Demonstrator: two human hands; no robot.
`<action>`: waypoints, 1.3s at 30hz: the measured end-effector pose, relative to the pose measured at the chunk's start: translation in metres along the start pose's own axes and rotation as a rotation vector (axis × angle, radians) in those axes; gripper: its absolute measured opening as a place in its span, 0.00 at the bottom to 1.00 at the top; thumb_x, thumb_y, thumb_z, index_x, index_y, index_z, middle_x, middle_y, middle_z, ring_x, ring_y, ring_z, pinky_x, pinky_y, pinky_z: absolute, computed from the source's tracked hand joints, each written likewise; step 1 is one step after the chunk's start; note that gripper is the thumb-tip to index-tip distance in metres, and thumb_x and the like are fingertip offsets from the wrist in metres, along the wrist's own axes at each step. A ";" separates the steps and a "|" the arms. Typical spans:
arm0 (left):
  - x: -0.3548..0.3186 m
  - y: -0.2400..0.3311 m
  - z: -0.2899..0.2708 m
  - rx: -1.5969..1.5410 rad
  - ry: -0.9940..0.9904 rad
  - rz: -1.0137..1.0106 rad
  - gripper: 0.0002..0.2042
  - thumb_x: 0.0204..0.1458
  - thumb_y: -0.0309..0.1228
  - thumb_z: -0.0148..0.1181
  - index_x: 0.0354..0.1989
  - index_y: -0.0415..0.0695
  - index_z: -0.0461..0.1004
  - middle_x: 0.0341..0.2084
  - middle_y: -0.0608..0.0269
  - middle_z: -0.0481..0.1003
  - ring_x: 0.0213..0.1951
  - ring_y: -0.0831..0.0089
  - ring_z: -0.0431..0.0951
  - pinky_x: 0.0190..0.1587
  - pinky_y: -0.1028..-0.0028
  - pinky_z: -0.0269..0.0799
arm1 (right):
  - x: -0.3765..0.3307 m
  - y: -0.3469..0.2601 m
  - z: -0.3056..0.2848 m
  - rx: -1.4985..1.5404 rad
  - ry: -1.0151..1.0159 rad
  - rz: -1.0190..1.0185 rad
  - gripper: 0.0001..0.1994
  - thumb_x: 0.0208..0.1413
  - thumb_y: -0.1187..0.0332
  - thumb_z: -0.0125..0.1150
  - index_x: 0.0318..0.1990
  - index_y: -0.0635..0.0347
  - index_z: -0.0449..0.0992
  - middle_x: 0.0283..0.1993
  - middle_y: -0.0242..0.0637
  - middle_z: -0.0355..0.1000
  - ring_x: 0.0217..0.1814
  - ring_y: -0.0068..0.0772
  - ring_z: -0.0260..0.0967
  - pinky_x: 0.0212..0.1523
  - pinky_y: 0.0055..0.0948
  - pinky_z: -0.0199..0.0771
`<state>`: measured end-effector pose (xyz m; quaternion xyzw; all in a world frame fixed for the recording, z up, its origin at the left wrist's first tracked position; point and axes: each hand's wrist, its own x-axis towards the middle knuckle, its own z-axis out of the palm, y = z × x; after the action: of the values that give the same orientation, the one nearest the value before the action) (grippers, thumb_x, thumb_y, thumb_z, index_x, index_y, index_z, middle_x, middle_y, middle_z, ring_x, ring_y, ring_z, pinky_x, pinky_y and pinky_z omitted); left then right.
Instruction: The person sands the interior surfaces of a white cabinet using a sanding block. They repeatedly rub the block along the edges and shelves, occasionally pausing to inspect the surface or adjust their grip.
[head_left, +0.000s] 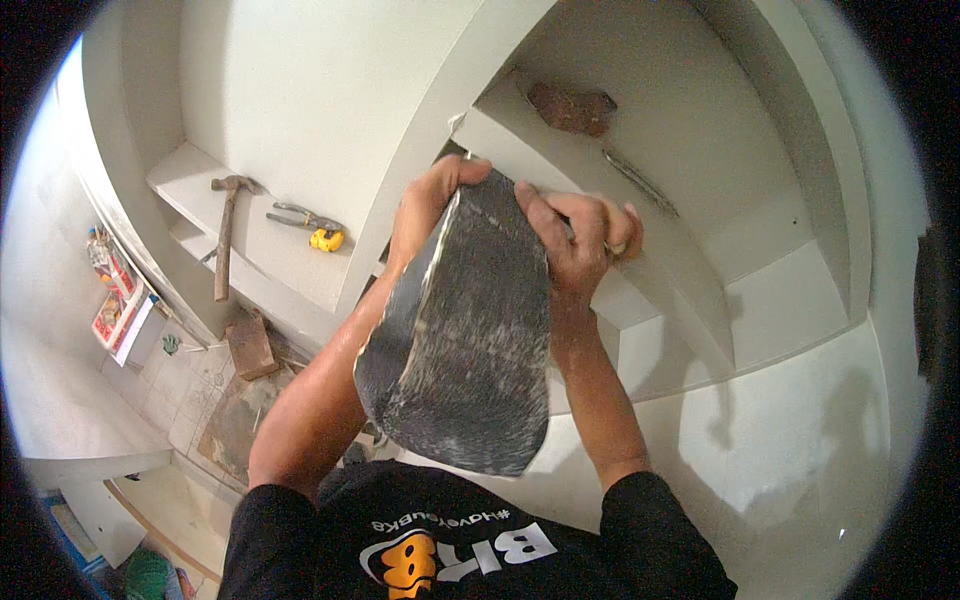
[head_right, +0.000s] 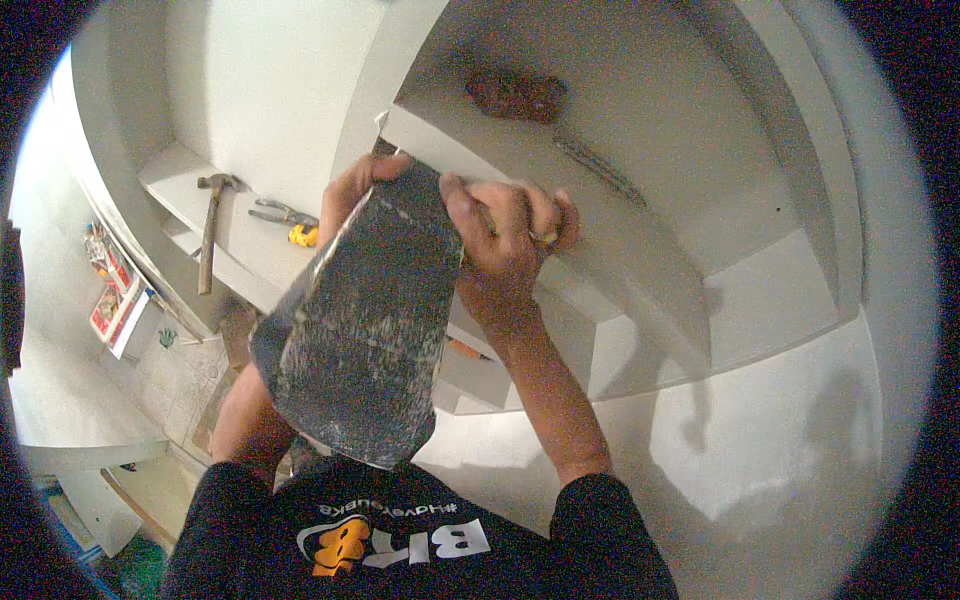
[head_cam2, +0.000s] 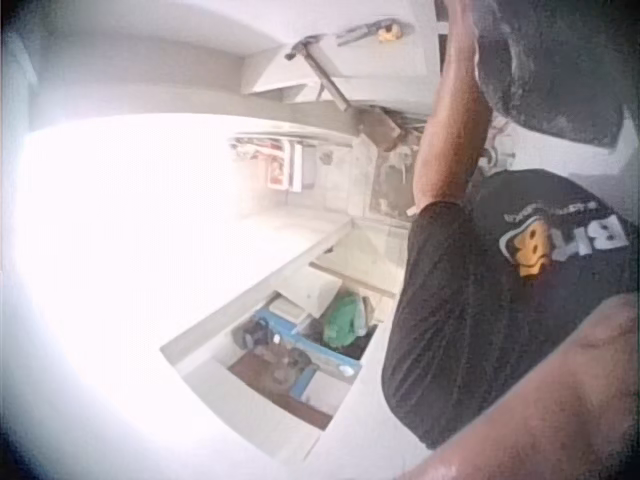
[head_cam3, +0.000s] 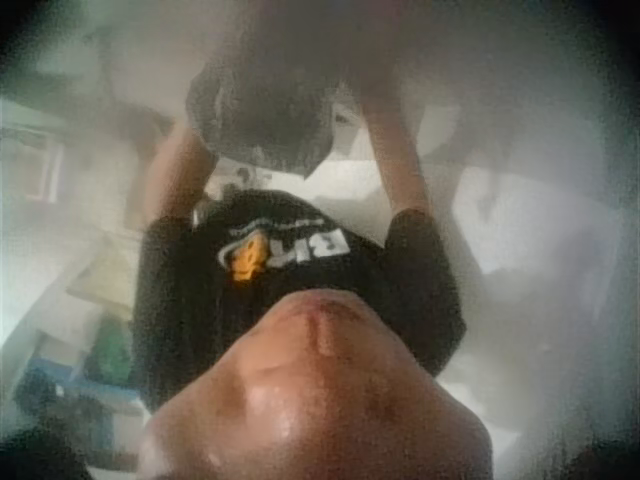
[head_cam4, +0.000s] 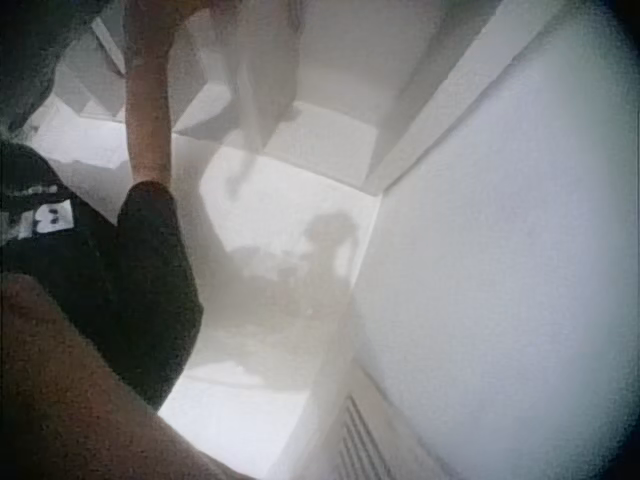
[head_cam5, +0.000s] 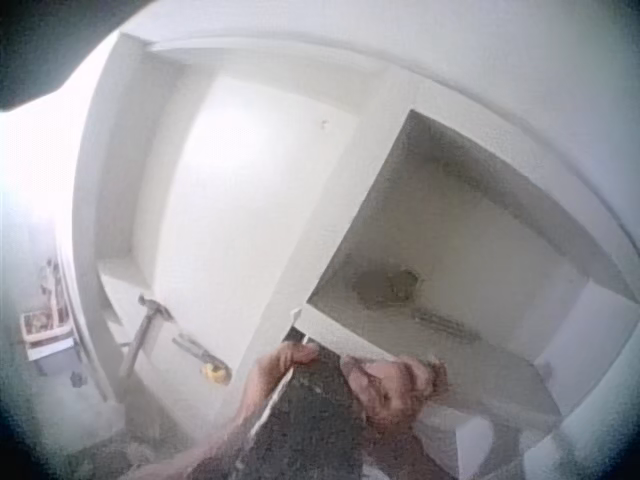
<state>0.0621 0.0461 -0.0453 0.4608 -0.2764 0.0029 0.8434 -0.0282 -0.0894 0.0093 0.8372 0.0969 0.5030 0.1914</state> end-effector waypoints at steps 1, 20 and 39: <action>-0.013 0.005 0.005 -0.029 0.026 -0.085 0.11 0.62 0.34 0.61 0.45 0.40 0.79 0.40 0.60 0.81 0.45 0.74 0.79 0.50 0.69 0.72 | -0.006 0.000 0.003 0.093 0.066 0.024 0.16 0.59 0.54 0.64 0.53 0.40 0.83 0.42 0.21 0.71 0.54 0.32 0.65 0.70 0.54 0.44; -0.026 0.031 0.005 0.097 0.049 0.144 0.09 0.61 0.26 0.63 0.48 0.38 0.79 0.44 0.60 0.79 0.50 0.70 0.78 0.60 0.67 0.71 | 0.012 -0.006 -0.011 0.181 -0.087 0.017 0.22 0.54 0.71 0.63 0.57 0.41 0.82 0.33 0.23 0.65 0.39 0.32 0.62 0.49 0.43 0.50; -0.009 0.032 -0.040 0.083 -0.138 -0.122 0.15 0.64 0.34 0.61 0.51 0.35 0.77 0.44 0.57 0.78 0.49 0.71 0.78 0.59 0.68 0.72 | 0.007 -0.025 -0.021 0.194 -0.115 -0.069 0.21 0.57 0.52 0.64 0.55 0.50 0.82 0.31 0.27 0.61 0.37 0.32 0.61 0.51 0.43 0.50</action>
<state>0.0645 0.0977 -0.0421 0.5103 -0.3050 -0.0690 0.8011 -0.0430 -0.0593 0.0134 0.8755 0.1629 0.4354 0.1317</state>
